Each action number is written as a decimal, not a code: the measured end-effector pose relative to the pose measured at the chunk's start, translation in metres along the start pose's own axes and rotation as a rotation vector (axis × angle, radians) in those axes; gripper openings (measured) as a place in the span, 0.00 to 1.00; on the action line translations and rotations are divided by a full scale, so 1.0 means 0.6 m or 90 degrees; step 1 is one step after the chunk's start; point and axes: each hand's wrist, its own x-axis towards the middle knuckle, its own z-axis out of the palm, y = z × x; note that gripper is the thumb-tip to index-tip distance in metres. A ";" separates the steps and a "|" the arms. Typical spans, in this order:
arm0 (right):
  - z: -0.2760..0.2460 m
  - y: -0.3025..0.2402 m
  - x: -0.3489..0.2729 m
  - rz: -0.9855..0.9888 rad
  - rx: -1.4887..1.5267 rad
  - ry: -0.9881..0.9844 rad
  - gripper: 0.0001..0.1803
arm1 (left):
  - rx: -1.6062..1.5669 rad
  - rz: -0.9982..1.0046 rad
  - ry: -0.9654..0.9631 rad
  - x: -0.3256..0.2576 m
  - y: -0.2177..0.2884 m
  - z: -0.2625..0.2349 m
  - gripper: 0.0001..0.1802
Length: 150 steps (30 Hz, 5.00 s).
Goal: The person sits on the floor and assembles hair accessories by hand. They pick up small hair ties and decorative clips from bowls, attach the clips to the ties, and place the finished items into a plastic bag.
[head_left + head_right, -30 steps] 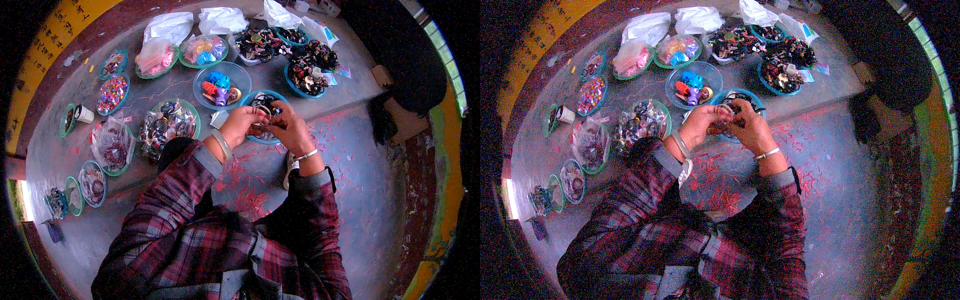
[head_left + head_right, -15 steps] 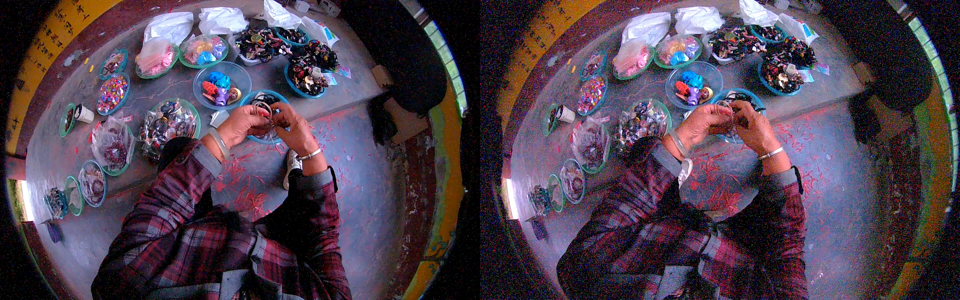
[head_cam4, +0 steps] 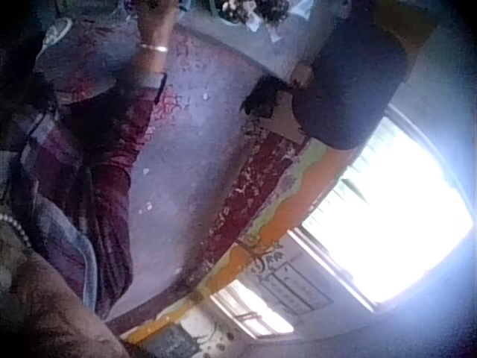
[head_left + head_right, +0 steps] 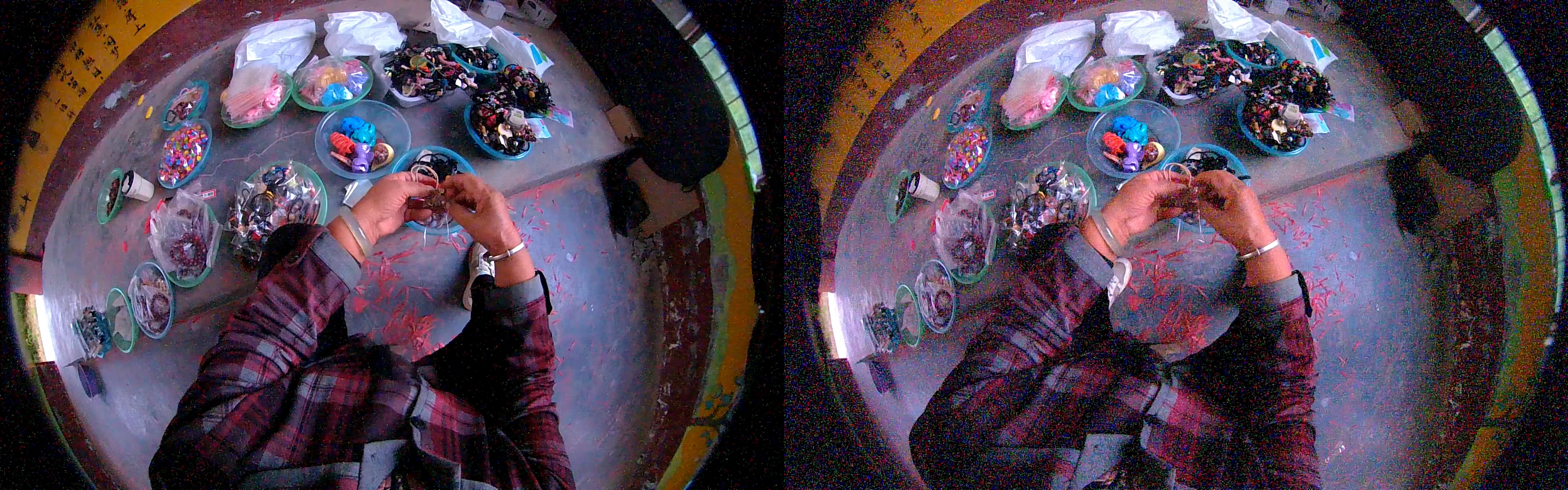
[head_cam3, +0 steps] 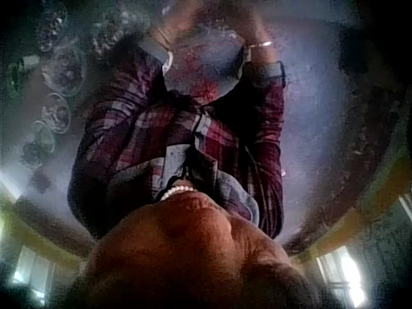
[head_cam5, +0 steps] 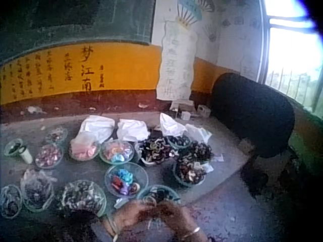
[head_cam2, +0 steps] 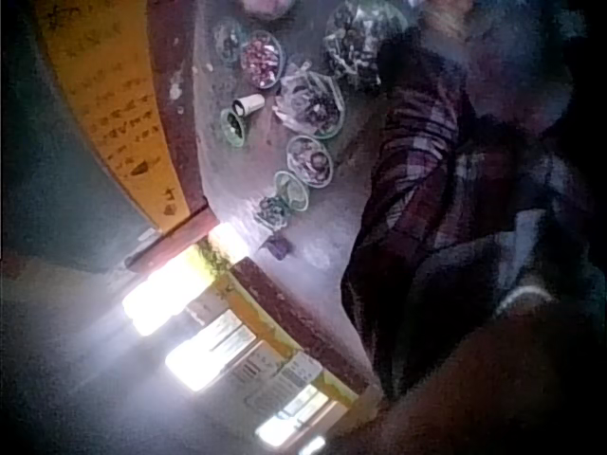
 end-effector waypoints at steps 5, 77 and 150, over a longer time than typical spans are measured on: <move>-0.004 0.008 0.004 -0.074 -0.119 -0.005 0.10 | 0.008 -0.007 -0.001 -0.003 0.002 0.003 0.09; -0.037 0.023 -0.001 0.102 -0.055 -0.061 0.17 | 0.575 0.261 -0.074 -0.016 -0.018 0.043 0.14; -0.003 -0.013 0.003 -0.069 -0.180 0.114 0.18 | 0.318 0.317 0.130 -0.009 -0.010 0.024 0.15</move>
